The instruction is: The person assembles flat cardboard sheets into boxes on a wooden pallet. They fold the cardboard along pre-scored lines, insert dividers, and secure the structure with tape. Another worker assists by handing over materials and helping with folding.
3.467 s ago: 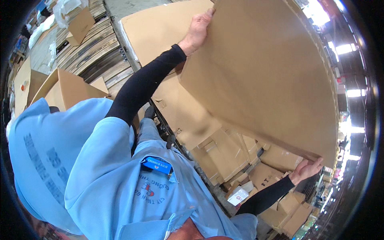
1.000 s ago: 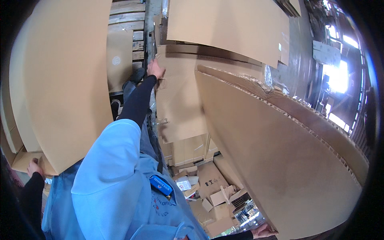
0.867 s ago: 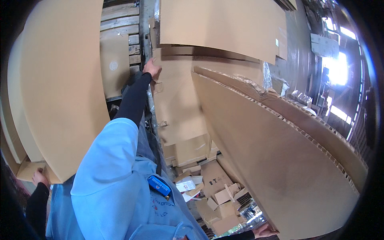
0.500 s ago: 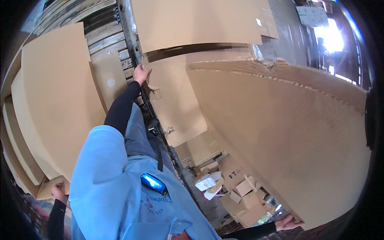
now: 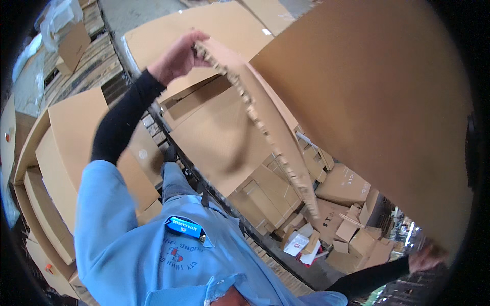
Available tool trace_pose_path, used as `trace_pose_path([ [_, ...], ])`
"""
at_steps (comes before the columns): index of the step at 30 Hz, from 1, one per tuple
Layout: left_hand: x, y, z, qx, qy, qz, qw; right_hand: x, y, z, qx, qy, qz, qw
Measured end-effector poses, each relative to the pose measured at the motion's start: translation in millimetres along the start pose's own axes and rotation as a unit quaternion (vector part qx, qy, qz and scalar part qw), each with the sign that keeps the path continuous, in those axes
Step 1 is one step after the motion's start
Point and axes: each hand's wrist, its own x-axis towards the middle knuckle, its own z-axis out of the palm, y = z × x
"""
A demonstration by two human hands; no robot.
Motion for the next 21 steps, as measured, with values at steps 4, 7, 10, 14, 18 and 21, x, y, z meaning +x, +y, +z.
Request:
trace_pose_path([
  [4,0.5,96.1,91.2,0.021,-0.097,-0.100,0.990,-19.3,15.1,19.8,0.029,-0.019,0.024,0.999],
  [7,13.7,138.5,122.2,0.008,-0.215,-0.130,0.968,-34.9,24.7,24.5,0.058,-0.044,0.058,0.996],
  [10,12.5,132.8,133.0,0.030,-0.161,-0.070,0.984,-64.0,59.4,40.1,0.128,-0.075,0.164,0.975],
  [14,34.0,131.7,106.3,0.031,0.037,0.018,0.999,-125.7,147.9,81.4,0.095,-0.170,0.259,0.946],
  [18,65.9,119.4,136.1,0.387,0.103,0.076,0.913,-152.5,253.4,35.3,0.122,-0.222,0.241,0.937],
  [21,82.5,117.4,117.1,0.681,0.140,0.205,0.689,-192.3,176.6,86.5,0.356,-0.096,0.255,0.894],
])
